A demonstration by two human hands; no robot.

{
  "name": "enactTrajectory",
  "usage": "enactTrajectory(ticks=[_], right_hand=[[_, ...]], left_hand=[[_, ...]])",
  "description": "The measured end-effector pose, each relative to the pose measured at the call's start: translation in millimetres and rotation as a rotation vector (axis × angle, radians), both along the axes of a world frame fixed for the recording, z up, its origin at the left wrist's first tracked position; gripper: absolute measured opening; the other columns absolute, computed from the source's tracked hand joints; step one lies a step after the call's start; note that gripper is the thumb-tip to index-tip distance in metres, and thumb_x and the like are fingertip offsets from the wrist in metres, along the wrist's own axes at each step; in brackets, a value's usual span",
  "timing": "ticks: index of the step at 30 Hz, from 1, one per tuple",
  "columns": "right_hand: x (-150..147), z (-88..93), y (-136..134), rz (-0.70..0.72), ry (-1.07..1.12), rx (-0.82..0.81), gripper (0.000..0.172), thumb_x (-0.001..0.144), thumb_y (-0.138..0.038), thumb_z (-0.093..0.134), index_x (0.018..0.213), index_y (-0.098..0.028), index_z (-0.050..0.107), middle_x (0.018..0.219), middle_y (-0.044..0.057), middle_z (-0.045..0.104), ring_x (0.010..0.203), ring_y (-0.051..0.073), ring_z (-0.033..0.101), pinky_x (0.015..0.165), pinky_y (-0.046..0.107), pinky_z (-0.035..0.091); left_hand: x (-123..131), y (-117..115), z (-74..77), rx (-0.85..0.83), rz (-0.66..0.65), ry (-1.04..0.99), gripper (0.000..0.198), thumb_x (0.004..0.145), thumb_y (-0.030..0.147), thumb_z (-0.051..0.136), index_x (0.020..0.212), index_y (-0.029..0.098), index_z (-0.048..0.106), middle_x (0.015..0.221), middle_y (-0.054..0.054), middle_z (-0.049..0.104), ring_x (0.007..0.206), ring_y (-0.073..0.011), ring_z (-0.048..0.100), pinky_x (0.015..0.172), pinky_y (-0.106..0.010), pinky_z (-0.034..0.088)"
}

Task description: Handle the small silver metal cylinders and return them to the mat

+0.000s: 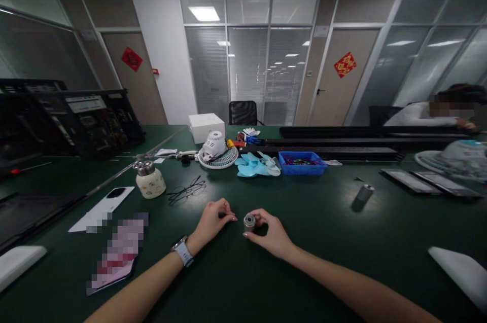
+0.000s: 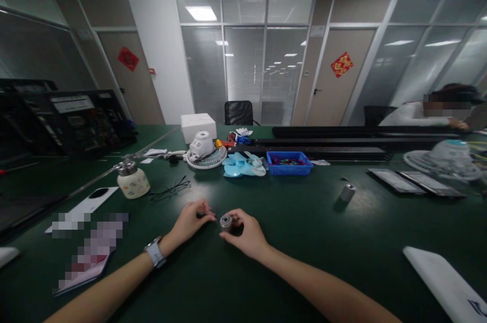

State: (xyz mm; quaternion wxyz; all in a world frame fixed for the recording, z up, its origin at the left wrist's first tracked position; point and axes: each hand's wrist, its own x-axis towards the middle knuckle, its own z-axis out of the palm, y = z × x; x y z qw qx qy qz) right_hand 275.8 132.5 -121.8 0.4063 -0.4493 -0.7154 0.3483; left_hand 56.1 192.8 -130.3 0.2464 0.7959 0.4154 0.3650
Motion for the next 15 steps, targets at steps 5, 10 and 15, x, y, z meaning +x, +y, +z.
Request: enactTrajectory(ticks=[5, 10, 15], right_hand=[[49.6, 3.7, 2.1, -0.077, -0.033, 0.002, 0.037, 0.070, -0.032, 0.071, 0.104, -0.022, 0.060, 0.099, 0.003, 0.068, 0.087, 0.018, 0.063, 0.078, 0.034, 0.051], [171.6, -2.1, 5.8, -0.468, -0.017, -0.041, 0.044, 0.063, -0.037, 0.072, 0.101, -0.018, 0.059, 0.092, 0.008, 0.069, 0.078, 0.021, 0.066, 0.076, 0.038, 0.052], [295.3, -12.2, -1.1, -1.073, -0.114, -0.124, 0.050, 0.058, -0.039, 0.072, 0.100, -0.015, 0.058, 0.086, 0.013, 0.068, 0.077, 0.027, 0.066, 0.073, 0.041, 0.051]], left_hand=[[1.9, -2.4, 7.2, -0.103, -0.037, -0.036, 0.019, 0.078, 0.031, 0.067, 0.086, 0.021, 0.053, 0.082, -0.002, 0.074, 0.082, -0.0200, 0.071, 0.079, -0.036, 0.053], [1.2, 0.4, 7.9, -0.096, -0.022, 0.009, 0.020, 0.077, 0.034, 0.068, 0.085, 0.021, 0.054, 0.083, -0.002, 0.074, 0.084, -0.0209, 0.070, 0.081, -0.037, 0.053], [1.0, 1.7, 5.3, -0.096, -0.013, 0.005, 0.020, 0.077, 0.035, 0.068, 0.083, 0.021, 0.055, 0.082, -0.001, 0.073, 0.083, -0.0205, 0.071, 0.076, -0.034, 0.054]])
